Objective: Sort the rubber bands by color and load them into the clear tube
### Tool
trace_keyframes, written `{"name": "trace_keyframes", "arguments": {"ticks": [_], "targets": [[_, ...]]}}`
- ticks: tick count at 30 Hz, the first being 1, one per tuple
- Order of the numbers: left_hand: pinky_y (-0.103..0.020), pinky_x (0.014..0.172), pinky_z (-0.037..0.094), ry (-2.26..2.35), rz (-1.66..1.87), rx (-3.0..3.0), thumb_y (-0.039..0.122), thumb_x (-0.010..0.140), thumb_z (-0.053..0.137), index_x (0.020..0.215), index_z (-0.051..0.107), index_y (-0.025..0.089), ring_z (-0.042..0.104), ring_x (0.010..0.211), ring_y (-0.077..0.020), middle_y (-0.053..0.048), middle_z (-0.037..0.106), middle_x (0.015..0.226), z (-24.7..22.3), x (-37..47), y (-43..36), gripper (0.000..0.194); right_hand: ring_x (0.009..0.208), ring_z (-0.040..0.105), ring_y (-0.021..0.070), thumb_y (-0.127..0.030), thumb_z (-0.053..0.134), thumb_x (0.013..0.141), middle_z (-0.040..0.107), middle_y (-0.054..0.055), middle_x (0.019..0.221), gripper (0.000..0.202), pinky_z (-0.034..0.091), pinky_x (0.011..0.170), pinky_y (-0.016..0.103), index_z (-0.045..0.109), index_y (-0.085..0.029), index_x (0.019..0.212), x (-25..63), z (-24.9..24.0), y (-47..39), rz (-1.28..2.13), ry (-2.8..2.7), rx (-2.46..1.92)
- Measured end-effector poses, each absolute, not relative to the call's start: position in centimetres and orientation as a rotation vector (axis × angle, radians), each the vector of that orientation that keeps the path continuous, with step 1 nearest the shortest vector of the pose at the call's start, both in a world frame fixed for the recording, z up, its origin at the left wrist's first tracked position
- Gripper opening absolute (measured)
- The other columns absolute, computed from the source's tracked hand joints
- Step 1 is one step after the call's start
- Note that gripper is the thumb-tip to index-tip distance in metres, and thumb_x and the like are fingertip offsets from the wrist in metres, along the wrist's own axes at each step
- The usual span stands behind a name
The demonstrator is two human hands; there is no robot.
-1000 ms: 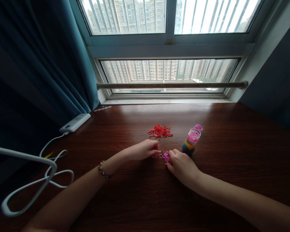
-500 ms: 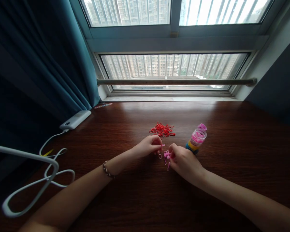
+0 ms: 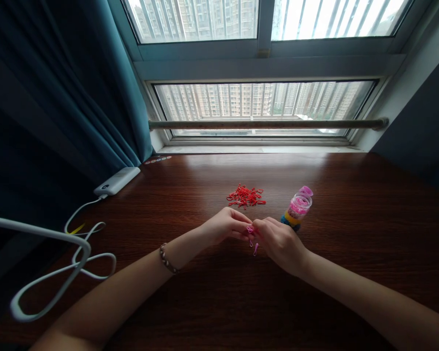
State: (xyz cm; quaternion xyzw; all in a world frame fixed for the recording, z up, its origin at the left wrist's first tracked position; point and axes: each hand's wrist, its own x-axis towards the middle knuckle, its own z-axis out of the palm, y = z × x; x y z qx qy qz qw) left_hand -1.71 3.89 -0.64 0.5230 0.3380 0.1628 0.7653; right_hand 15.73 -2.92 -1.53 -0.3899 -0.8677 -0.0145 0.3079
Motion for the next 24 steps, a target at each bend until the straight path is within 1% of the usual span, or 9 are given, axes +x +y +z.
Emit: {"name": "trace_keyframes", "arguments": {"ticks": [4,7,9,11,14,18,21,24], "targets": [[-0.028,0.074,0.049,0.727,0.344,1.092,0.025,0.065,0.068,0.077,0.068,0.008,0.063,0.07,-0.015,-0.009,0.068,0.074,-0.7,-1.8,4.1,0.021,0.068,0.05,0.0163,-0.013,0.035,0.087,0.058,0.006,0.076,0.02,0.041,0.061,0.028,0.049,-0.013,0.101,15.8,-1.3,-3.0,-0.096,-2.389,-1.034],[-0.028,0.077,0.048,0.726,0.305,1.125,0.025,0.063,0.07,0.079,0.068,0.009,0.063,0.073,-0.0156,-0.009,0.068,0.077,-0.5,-2.0,4.2,0.023,0.067,0.051,0.016,-0.014,0.035,0.088,0.058,0.006,0.074,0.02,0.041,0.059,0.027,0.049,-0.013,0.101,15.8,-1.3,-3.0,-0.07,-2.369,-1.042],[-0.025,0.075,0.048,0.731,0.274,1.175,0.023,0.06,0.072,0.08,0.069,0.009,0.063,0.073,-0.0153,-0.008,0.069,0.077,-0.3,-2.1,4.3,0.024,0.068,0.052,0.0158,-0.014,0.037,0.087,0.058,0.006,0.076,0.017,0.042,0.06,0.027,0.048,-0.013,0.1,15.8,-1.4,-3.0,-0.017,-2.334,-1.053],[-0.024,0.07,0.048,0.755,0.268,1.212,0.024,0.061,0.071,0.079,0.069,0.008,0.062,0.07,-0.0147,-0.009,0.068,0.074,-0.3,-2.2,4.4,0.024,0.072,0.053,0.0158,-0.014,0.039,0.086,0.058,0.007,0.081,0.016,0.043,0.063,0.027,0.047,-0.013,0.1,15.8,-1.4,-2.9,0.049,-2.286,-1.07],[-0.023,0.067,0.049,0.834,0.37,1.227,0.025,0.061,0.071,0.078,0.068,0.008,0.062,0.067,-0.0138,-0.008,0.068,0.071,-0.5,-2.3,4.9,0.024,0.08,0.054,0.017,-0.013,0.041,0.085,0.058,0.008,0.089,0.017,0.045,0.07,0.029,0.047,-0.014,0.101,15.7,-1.6,-2.7,0.117,-2.21,-1.155],[-0.024,0.067,0.05,0.947,0.571,1.171,0.023,0.057,0.074,0.077,0.067,0.007,0.061,0.064,-0.0124,-0.008,0.067,0.07,-0.7,-2.3,5.6,0.026,0.089,0.052,0.0189,-0.009,0.041,0.083,0.058,0.01,0.093,0.025,0.046,0.077,0.032,0.047,-0.014,0.107,15.8,-2.4,-2.1,0.212,-2.209,-1.278],[-0.024,0.067,0.051,0.947,0.647,1.134,0.022,0.056,0.075,0.076,0.067,0.007,0.061,0.063,-0.0118,-0.009,0.066,0.074,-0.8,-2.3,5.9,0.026,0.092,0.052,0.0191,-0.008,0.043,0.081,0.059,0.009,0.093,0.031,0.047,0.078,0.033,0.046,-0.014,0.111,15.8,-3.2,-1.6,0.273,-2.233,-1.28],[-0.024,0.067,0.051,0.938,0.673,1.122,0.022,0.056,0.075,0.075,0.066,0.007,0.06,0.063,-0.0113,-0.009,0.066,0.074,-0.9,-2.2,6.0,0.026,0.088,0.052,0.0195,-0.008,0.043,0.081,0.06,0.008,0.088,0.031,0.047,0.076,0.034,0.046,-0.014,0.111,15.7,-3.7,-1.3,0.252,-2.251,-1.271]]}}
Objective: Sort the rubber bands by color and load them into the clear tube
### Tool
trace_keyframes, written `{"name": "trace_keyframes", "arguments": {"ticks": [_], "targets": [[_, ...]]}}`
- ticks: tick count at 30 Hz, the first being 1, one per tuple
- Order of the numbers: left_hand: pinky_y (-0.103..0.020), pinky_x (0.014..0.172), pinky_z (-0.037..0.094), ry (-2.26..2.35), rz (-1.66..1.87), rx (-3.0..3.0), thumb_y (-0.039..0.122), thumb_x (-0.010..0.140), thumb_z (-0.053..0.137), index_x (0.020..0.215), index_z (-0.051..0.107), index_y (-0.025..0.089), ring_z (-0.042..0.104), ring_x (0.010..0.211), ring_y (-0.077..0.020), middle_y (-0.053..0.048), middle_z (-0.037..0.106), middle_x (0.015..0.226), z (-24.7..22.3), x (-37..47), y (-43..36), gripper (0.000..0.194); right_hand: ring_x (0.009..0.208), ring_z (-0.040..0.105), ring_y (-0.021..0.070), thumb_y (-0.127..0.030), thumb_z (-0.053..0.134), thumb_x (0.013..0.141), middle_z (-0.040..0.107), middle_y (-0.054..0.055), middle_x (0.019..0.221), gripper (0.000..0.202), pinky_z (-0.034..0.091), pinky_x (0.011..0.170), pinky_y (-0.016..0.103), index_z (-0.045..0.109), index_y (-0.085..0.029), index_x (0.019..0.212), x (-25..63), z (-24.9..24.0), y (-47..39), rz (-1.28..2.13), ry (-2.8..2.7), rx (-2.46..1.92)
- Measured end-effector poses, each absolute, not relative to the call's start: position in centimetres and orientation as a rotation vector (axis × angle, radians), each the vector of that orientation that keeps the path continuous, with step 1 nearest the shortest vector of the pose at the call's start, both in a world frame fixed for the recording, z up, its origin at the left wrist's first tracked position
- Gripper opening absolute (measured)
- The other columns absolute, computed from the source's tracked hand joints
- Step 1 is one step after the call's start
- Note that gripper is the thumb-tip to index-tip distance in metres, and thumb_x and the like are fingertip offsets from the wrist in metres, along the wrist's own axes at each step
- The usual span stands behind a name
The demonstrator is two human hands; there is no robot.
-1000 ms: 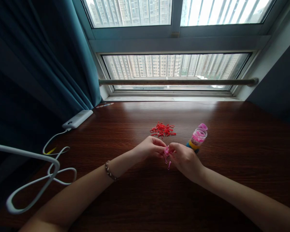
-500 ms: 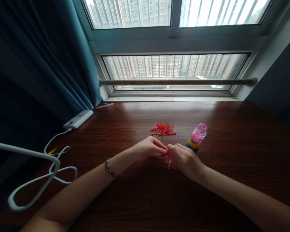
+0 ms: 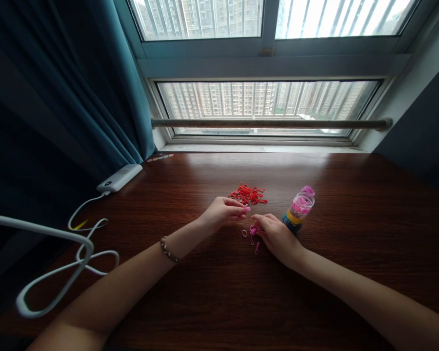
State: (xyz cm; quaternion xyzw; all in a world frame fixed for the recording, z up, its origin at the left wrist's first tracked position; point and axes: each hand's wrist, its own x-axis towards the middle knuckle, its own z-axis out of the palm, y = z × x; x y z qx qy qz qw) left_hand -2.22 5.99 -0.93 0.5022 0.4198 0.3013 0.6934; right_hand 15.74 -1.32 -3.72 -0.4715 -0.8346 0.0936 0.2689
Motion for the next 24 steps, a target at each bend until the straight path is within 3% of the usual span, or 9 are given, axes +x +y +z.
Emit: {"name": "trace_keyframes", "arguments": {"ticks": [6,13,24], "targets": [[-0.026,0.069,0.051,0.937,0.622,1.123,0.023,0.055,0.075,0.075,0.066,0.007,0.06,0.063,-0.0117,-0.008,0.066,0.072,-0.9,-2.1,5.7,0.027,0.08,0.052,0.0191,-0.007,0.039,0.082,0.057,0.009,0.085,0.021,0.046,0.071,0.034,0.05,-0.013,0.099,15.3,-3.7,-1.6,0.156,-2.286,-1.308],[-0.029,0.07,0.052,0.962,0.581,1.237,0.029,0.056,0.074,0.078,0.067,0.007,0.063,0.067,-0.0163,-0.009,0.068,0.074,-0.8,-1.9,5.2,0.032,0.072,0.053,0.0146,-0.009,0.034,0.084,0.054,0.006,0.085,0.021,0.046,0.067,0.028,0.046,-0.015,0.101,15.3,-3.0,-2.2,0.219,-2.18,-1.22],[-0.028,0.066,0.051,0.855,0.435,1.25,0.029,0.061,0.071,0.079,0.065,0.008,0.064,0.067,-0.0169,-0.009,0.068,0.073,-1.1,-1.6,3.7,0.028,0.071,0.054,0.0159,-0.018,0.038,0.087,0.057,0.006,0.078,0.013,0.044,0.066,0.028,0.05,-0.016,0.092,15.5,-2.5,-2.5,0.13,-2.116,-1.159]]}}
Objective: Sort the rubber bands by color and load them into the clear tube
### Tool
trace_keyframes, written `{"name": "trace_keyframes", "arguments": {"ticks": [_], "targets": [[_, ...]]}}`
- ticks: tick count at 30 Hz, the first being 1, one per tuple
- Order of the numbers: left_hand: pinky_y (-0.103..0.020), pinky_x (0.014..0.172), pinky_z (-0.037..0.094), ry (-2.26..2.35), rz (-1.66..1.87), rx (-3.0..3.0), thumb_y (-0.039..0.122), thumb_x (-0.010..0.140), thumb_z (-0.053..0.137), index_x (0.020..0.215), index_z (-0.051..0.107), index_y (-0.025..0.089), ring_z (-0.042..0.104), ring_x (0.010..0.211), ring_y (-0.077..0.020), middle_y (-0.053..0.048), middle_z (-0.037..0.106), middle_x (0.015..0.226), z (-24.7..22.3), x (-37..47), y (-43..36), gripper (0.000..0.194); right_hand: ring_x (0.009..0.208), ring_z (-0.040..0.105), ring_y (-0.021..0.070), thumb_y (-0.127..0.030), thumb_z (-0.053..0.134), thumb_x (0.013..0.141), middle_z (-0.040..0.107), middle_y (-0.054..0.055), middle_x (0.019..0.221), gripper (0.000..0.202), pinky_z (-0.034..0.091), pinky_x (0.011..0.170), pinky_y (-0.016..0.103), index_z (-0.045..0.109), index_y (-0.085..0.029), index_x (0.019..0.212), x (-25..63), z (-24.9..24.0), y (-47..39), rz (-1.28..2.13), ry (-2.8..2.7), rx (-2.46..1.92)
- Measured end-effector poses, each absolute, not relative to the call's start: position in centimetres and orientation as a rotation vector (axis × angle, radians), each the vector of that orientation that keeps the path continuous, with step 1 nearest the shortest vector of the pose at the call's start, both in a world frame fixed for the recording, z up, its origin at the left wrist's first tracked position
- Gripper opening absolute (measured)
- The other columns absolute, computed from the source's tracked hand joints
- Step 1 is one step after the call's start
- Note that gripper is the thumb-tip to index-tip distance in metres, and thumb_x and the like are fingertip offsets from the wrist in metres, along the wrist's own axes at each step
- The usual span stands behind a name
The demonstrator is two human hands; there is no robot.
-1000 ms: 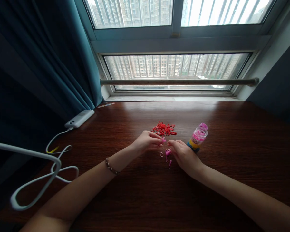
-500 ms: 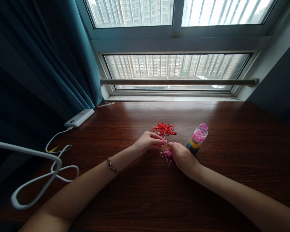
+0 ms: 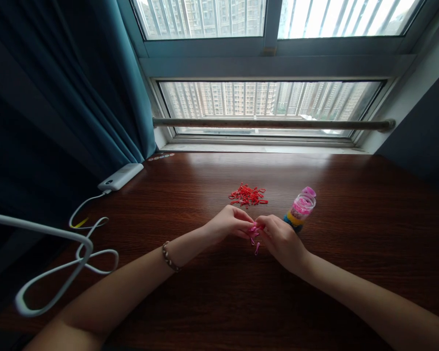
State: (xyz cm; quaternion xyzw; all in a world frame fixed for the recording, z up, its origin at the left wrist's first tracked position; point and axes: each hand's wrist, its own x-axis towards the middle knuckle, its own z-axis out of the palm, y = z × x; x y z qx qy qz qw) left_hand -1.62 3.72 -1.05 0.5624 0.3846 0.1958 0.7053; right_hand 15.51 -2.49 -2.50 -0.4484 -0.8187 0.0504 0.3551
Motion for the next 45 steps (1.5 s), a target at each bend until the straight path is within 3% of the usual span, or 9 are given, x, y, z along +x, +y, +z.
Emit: {"name": "trace_keyframes", "arguments": {"ticks": [10,17,23,28,37,45], "targets": [[-0.039,0.075,0.05,0.74,0.518,1.079,0.029,0.063,0.071,0.077,0.062,0.007,0.064,0.07,-0.0196,-0.01,0.067,0.074,-1.0,-1.0,2.7,0.028,0.072,0.051,0.0162,-0.02,0.038,0.088,0.055,0.007,0.079,0.015,0.042,0.067,0.028,0.052,-0.015,0.089,15.3,-2.0,-2.8,0.123,-2.122,-1.216],[-0.031,0.072,0.049,0.759,0.523,1.131,0.024,0.059,0.073,0.073,0.064,0.007,0.063,0.066,-0.0158,-0.008,0.067,0.07,-0.8,-1.1,2.7,0.024,0.074,0.053,0.0157,-0.018,0.043,0.084,0.055,0.006,0.081,0.011,0.044,0.068,0.028,0.054,-0.016,0.089,15.3,-1.6,-3.0,0.139,-2.11,-1.24],[-0.022,0.058,0.045,0.897,0.473,1.27,0.023,0.057,0.073,0.069,0.068,0.008,0.059,0.057,-0.012,-0.006,0.066,0.062,-0.3,-1.6,3.4,0.02,0.082,0.056,0.0149,-0.016,0.048,0.081,0.055,0.007,0.097,0.017,0.048,0.073,0.026,0.056,-0.018,0.096,15.0,-1.6,-2.6,0.313,-2.02,-1.169],[-0.021,0.058,0.044,0.837,0.418,1.228,0.021,0.058,0.072,0.074,0.069,0.009,0.058,0.059,-0.0112,-0.005,0.066,0.063,-0.4,-1.8,3.8,0.02,0.077,0.057,0.0138,-0.019,0.049,0.082,0.058,0.006,0.09,0.016,0.049,0.068,0.025,0.061,-0.019,0.093,15.4,-1.6,-2.5,0.423,-1.994,-1.06],[-0.026,0.067,0.046,0.729,0.507,1.077,0.02,0.056,0.074,0.072,0.067,0.01,0.06,0.061,-0.0122,-0.003,0.065,0.065,-0.6,-1.3,3.6,0.02,0.078,0.057,0.0143,-0.018,0.05,0.082,0.06,0.007,0.089,0.015,0.049,0.07,0.026,0.063,-0.018,0.09,15.7,-0.8,-3.1,0.249,-1.973,-1.009],[-0.029,0.072,0.046,0.741,0.566,1.231,0.023,0.06,0.072,0.086,0.067,0.01,0.062,0.074,-0.0174,-0.008,0.068,0.08,1.2,-1.0,2.4,0.03,0.077,0.055,0.0162,-0.013,0.045,0.084,0.062,0.008,0.082,0.018,0.046,0.068,0.028,0.062,-0.013,0.079,16.0,2.1,-3.9,-0.066,-2.195,-1.065]]}}
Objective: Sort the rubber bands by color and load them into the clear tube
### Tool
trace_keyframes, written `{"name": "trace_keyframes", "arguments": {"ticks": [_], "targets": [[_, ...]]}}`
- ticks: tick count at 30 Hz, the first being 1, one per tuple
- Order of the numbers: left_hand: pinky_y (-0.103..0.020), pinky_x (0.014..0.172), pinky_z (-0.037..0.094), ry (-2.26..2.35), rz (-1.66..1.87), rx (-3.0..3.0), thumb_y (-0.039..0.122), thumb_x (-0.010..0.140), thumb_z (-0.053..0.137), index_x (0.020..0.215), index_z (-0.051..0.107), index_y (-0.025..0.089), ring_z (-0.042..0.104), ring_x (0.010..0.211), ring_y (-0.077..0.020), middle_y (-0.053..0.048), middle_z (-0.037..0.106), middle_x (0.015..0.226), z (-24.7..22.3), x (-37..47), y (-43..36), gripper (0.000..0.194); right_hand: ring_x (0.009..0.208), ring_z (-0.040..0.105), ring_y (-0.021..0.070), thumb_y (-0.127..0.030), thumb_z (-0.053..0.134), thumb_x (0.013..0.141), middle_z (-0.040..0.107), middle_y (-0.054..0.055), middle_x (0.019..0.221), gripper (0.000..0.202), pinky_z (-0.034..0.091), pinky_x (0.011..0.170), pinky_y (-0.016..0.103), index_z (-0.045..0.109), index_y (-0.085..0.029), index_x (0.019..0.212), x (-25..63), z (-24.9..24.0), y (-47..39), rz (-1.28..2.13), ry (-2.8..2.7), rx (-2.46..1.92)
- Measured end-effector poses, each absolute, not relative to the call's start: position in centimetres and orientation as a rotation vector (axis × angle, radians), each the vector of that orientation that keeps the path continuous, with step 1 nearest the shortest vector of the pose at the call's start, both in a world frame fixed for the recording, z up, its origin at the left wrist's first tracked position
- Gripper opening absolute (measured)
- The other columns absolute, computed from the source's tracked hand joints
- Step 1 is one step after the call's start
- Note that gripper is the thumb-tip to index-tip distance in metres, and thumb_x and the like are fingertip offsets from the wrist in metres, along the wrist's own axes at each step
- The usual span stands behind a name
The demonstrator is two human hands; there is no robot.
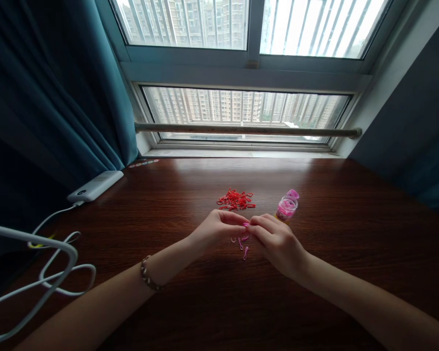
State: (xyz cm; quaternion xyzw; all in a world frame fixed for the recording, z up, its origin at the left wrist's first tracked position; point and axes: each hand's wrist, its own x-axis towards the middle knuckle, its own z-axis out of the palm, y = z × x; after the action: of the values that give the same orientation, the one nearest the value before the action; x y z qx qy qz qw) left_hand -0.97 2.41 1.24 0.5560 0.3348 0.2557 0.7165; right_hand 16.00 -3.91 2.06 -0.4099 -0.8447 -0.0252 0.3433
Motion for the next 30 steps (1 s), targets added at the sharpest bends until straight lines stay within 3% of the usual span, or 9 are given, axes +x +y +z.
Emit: {"name": "trace_keyframes", "arguments": {"ticks": [4,8,16,22,30], "targets": [[-0.031,0.077,0.046,0.74,0.548,1.19,0.022,0.06,0.072,0.092,0.065,0.011,0.062,0.081,-0.0194,-0.01,0.067,0.091,1.3,-1.0,2.6,0.035,0.072,0.058,0.0128,-0.016,0.053,0.078,0.065,0.003,0.081,0.014,0.046,0.07,0.024,0.065,-0.017,0.071,18.6,7.0,-3.9,-0.124,-1.982,-1.245],[-0.029,0.071,0.048,0.796,0.524,1.292,0.026,0.061,0.072,0.091,0.064,0.011,0.063,0.077,-0.019,-0.011,0.068,0.089,0.6,-1.1,3.1,0.035,0.061,0.061,0.0132,-0.019,0.058,0.071,0.068,0.0,0.069,0.01,0.046,0.059,0.022,0.068,-0.019,0.071,21.5,10.4,-3.2,-0.034,-1.932,-1.615],[-0.026,0.062,0.046,0.822,0.467,1.369,0.027,0.061,0.07,0.085,0.065,0.01,0.062,0.07,-0.0171,-0.01,0.068,0.08,0.9,-1.0,3.1,0.03,0.064,0.06,0.0142,-0.01,0.054,0.067,0.068,0.003,0.068,0.018,0.044,0.061,0.021,0.07,-0.017,0.072,22.0,10.1,-1.9,-0.085,-2.125,-1.836],[-0.026,0.061,0.046,0.847,0.476,1.341,0.028,0.059,0.072,0.081,0.066,0.01,0.06,0.065,-0.015,-0.008,0.067,0.076,1.0,-1.0,3.3,0.029,0.068,0.059,0.0133,-0.007,0.051,0.07,0.065,0.006,0.075,0.021,0.042,0.065,0.02,0.07,-0.015,0.072,22.1,10.4,-1.5,-0.041,-2.243,-1.803],[-0.026,0.061,0.046,0.856,0.463,1.298,0.027,0.056,0.073,0.081,0.065,0.009,0.06,0.065,-0.0149,-0.008,0.067,0.076,1.0,-1.0,3.3,0.031,0.063,0.056,0.0121,-0.007,0.051,0.072,0.061,0.006,0.076,0.02,0.04,0.059,0.021,0.069,-0.015,0.069,21.9,10.3,-1.5,-0.046,-2.349,-1.72]]}}
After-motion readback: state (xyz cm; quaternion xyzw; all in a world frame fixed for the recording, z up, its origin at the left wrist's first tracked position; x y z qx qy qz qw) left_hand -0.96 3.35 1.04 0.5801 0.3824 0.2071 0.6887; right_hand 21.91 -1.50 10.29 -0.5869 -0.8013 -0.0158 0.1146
